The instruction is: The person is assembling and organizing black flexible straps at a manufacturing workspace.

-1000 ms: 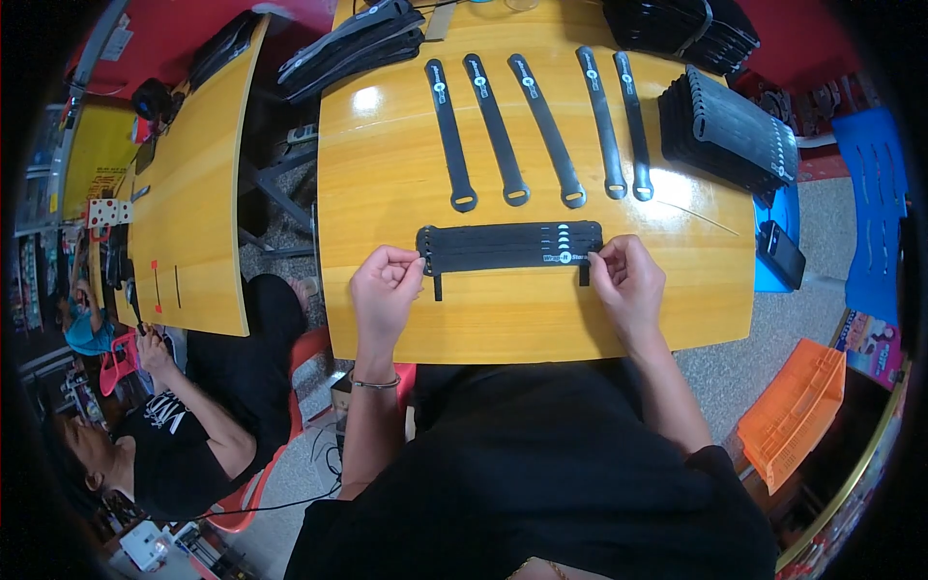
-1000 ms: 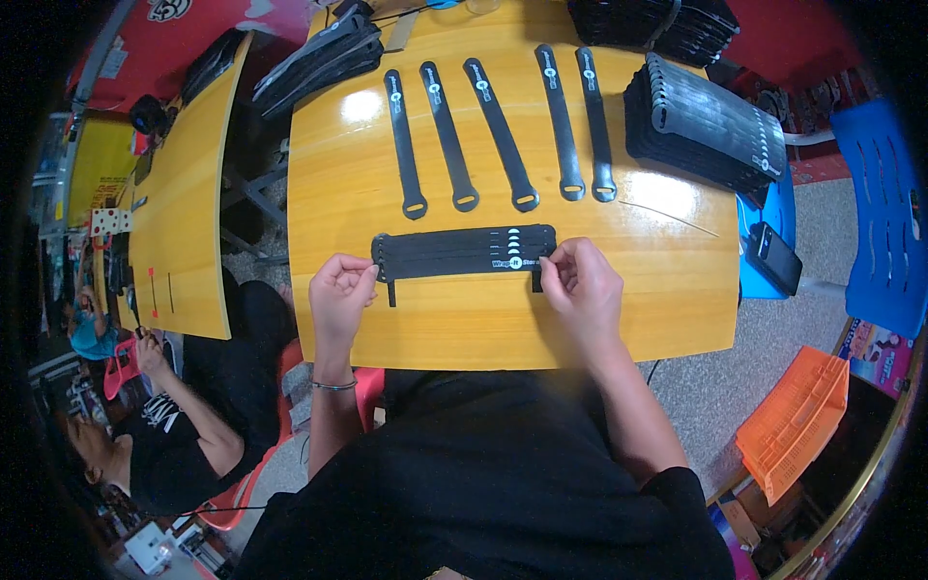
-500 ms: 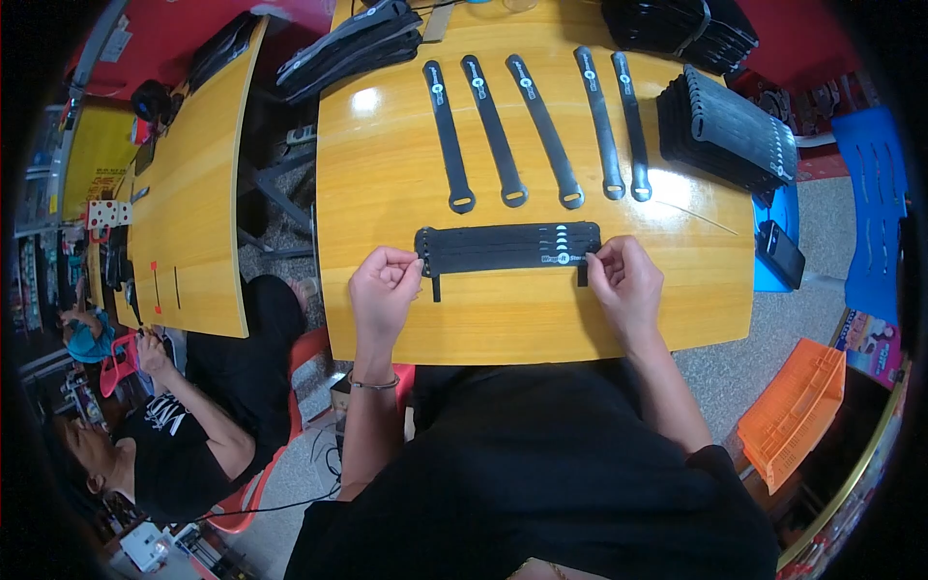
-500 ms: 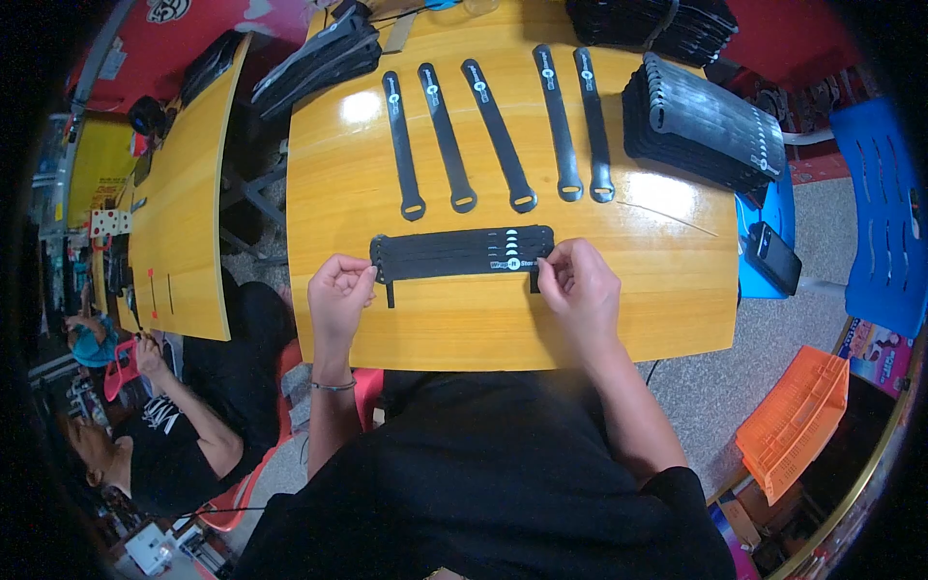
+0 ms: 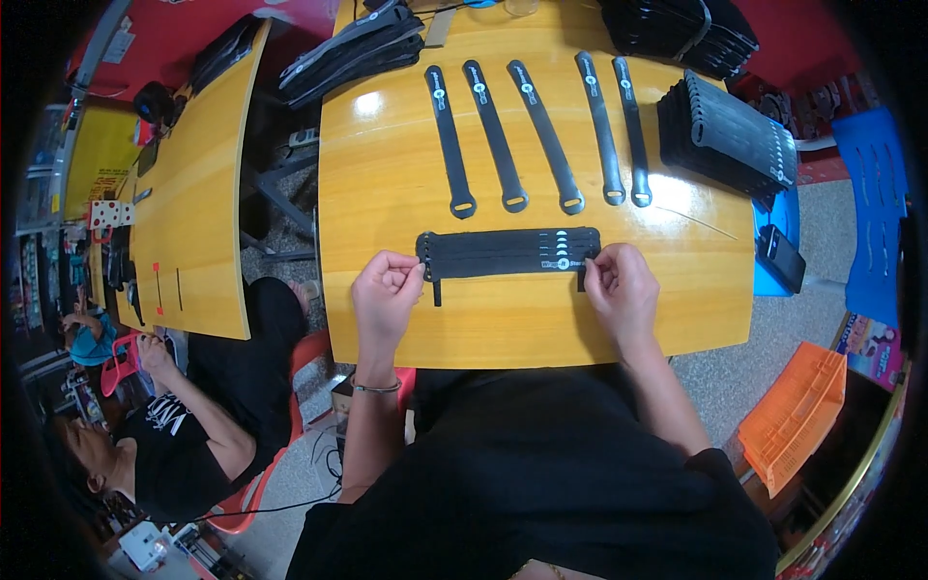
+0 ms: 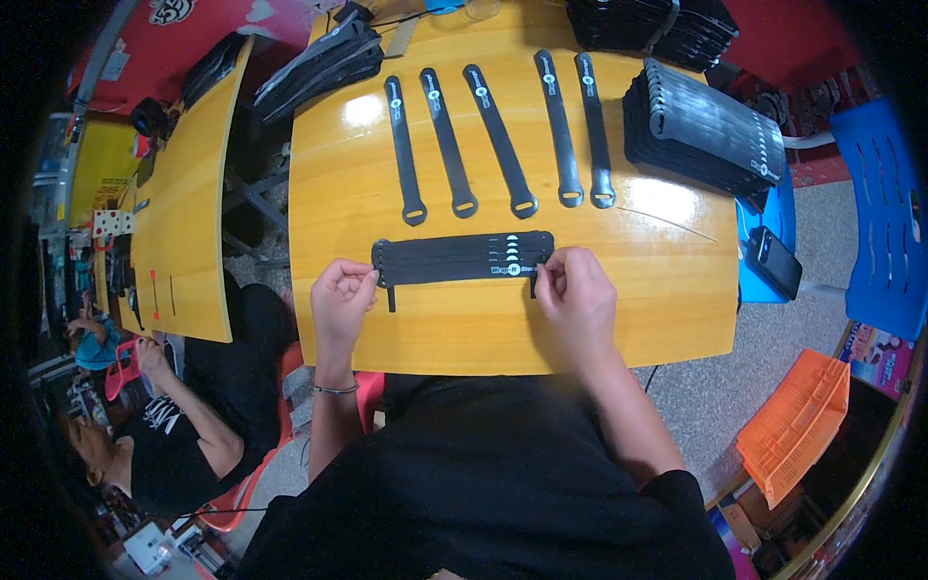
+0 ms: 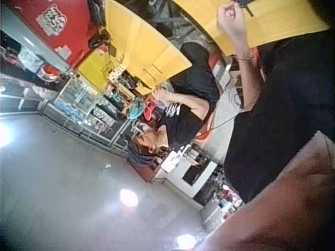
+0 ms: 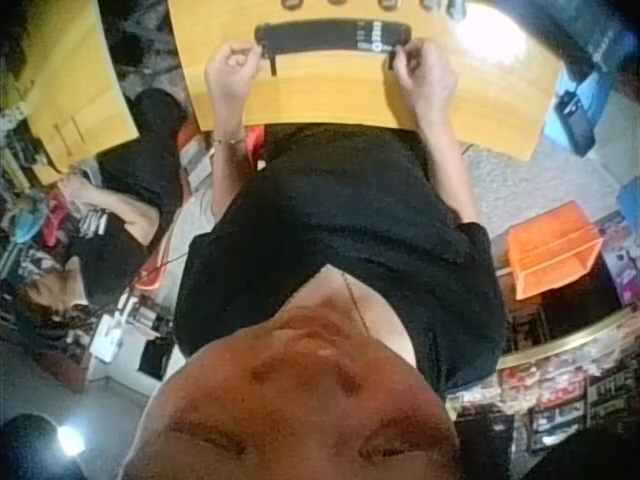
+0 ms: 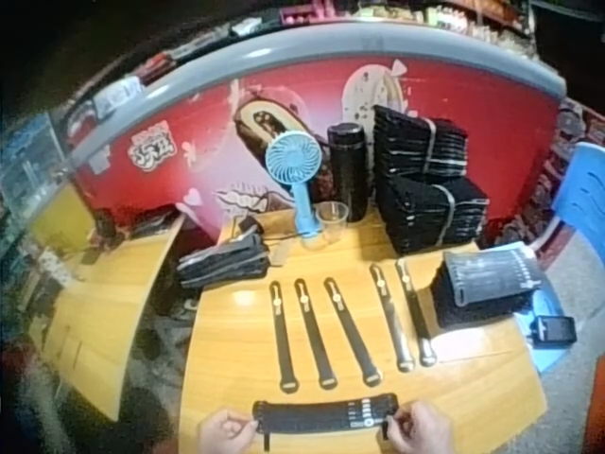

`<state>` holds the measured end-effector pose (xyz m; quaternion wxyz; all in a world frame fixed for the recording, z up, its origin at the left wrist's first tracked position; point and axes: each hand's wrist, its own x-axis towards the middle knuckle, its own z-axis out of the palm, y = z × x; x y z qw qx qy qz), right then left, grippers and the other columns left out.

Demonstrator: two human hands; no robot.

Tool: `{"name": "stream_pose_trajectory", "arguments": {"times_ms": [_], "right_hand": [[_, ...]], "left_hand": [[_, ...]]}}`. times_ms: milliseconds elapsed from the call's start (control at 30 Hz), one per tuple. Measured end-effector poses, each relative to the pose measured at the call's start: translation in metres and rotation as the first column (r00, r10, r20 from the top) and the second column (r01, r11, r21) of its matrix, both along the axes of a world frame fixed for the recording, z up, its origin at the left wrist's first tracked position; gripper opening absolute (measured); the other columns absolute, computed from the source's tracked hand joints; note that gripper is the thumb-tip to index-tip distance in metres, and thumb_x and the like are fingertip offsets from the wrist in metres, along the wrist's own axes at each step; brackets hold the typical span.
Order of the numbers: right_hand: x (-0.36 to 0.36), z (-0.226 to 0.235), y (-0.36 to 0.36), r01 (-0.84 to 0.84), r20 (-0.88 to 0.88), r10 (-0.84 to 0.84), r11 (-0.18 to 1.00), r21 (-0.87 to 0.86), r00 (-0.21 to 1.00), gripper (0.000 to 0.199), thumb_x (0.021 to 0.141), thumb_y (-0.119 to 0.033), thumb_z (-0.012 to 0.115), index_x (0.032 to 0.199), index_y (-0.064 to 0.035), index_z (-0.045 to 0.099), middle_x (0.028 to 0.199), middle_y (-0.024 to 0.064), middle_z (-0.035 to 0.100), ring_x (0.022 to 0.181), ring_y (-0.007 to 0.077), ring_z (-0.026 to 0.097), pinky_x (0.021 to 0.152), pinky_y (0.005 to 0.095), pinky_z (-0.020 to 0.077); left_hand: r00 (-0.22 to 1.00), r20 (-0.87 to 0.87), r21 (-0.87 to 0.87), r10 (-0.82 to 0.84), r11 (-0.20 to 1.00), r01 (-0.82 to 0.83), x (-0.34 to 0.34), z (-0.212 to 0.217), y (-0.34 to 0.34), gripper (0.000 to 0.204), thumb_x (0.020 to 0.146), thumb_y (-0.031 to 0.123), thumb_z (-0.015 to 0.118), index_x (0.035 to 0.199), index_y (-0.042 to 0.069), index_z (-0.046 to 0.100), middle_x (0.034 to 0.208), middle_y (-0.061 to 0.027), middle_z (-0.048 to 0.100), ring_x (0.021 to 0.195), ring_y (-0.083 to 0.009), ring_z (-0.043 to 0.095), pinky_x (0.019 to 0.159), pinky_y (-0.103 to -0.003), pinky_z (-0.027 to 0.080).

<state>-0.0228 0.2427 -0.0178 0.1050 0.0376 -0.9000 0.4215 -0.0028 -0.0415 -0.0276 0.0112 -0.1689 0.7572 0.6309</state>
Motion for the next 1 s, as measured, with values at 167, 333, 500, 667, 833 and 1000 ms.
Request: {"name": "stream_pose_trajectory", "arguments": {"times_ms": [167,333,500,667,833,1000], "right_hand": [[0.000,0.000,-0.002,0.004,-0.059,-0.002,1.000,0.025,0.998,0.019,0.074,0.005,0.069,0.079,-0.0013,0.052,0.082,0.0089,0.049,0.053,0.0165,0.051,0.049,0.0298,0.0441],[-0.003,0.002,-0.001,0.004,-0.039,-0.003,1.000,0.003,0.999,0.019,0.074,0.005,0.068,0.078,-0.0009,0.050,0.083,0.0096,0.048,0.053,0.0161,0.051,0.049,0.0284,0.0440],[0.001,0.000,0.006,-0.027,-0.031,0.026,0.999,-0.031,0.999,0.017,0.074,0.004,0.067,0.078,-0.0015,0.051,0.081,0.0099,0.049,0.055,0.0161,0.050,0.049,0.0262,0.0427],[0.006,0.002,0.014,-0.034,-0.143,0.001,0.972,-0.232,0.990,0.009,0.077,0.002,0.062,0.083,-0.0031,0.059,0.085,0.0113,0.055,0.067,0.0201,0.055,0.058,0.0300,0.0459],[0.008,0.010,0.009,-0.183,-0.233,0.186,0.983,0.032,0.955,0.013,0.079,-0.004,0.059,0.089,-0.0050,0.068,0.091,0.0103,0.062,0.085,0.0274,0.059,0.075,0.0359,0.0475],[0.005,0.006,0.010,-0.125,-0.143,0.118,0.991,-0.042,0.983,0.015,0.086,-0.007,0.051,0.083,-0.0023,0.065,0.086,0.0127,0.062,0.083,0.0295,0.058,0.075,0.0369,0.0468]], "left_hand": [[1.000,0.002,-0.010,0.012,1.000,-0.011,0.000,-0.001,0.001,0.005,0.086,-0.005,0.062,0.087,-0.002,0.058,0.070,0.0002,0.059,0.057,-0.0021,0.053,0.050,-0.015,0.039],[1.000,-0.024,-0.024,-0.008,1.000,0.008,0.000,-0.003,0.001,0.006,0.085,-0.005,0.062,0.088,-0.003,0.057,0.071,-0.0010,0.060,0.059,-0.0025,0.055,0.051,-0.015,0.040],[0.998,-0.054,-0.013,0.038,0.999,-0.038,0.002,-0.001,0.004,0.006,0.086,-0.005,0.061,0.089,-0.004,0.057,0.076,-0.0028,0.060,0.059,-0.0035,0.055,0.052,-0.016,0.042],[0.987,-0.157,-0.211,0.043,0.974,-0.076,0.007,0.014,0.016,0.010,0.085,-0.004,0.063,0.094,-0.002,0.059,0.096,-0.0092,0.060,0.067,-0.0070,0.059,0.053,-0.019,0.047],[0.790,-0.356,-0.758,-0.499,0.649,0.068,0.003,0.058,0.061,0.022,0.078,0.003,0.069,0.099,0.002,0.063,0.097,-0.0126,0.058,0.095,-0.0266,0.059,0.079,-0.035,0.051],[0.807,-0.355,-0.725,-0.472,0.684,0.081,-0.018,0.043,0.065,0.025,0.078,0.014,0.071,0.099,0.004,0.061,0.098,-0.0121,0.057,0.096,-0.0314,0.056,0.085,-0.041,0.045]]}}
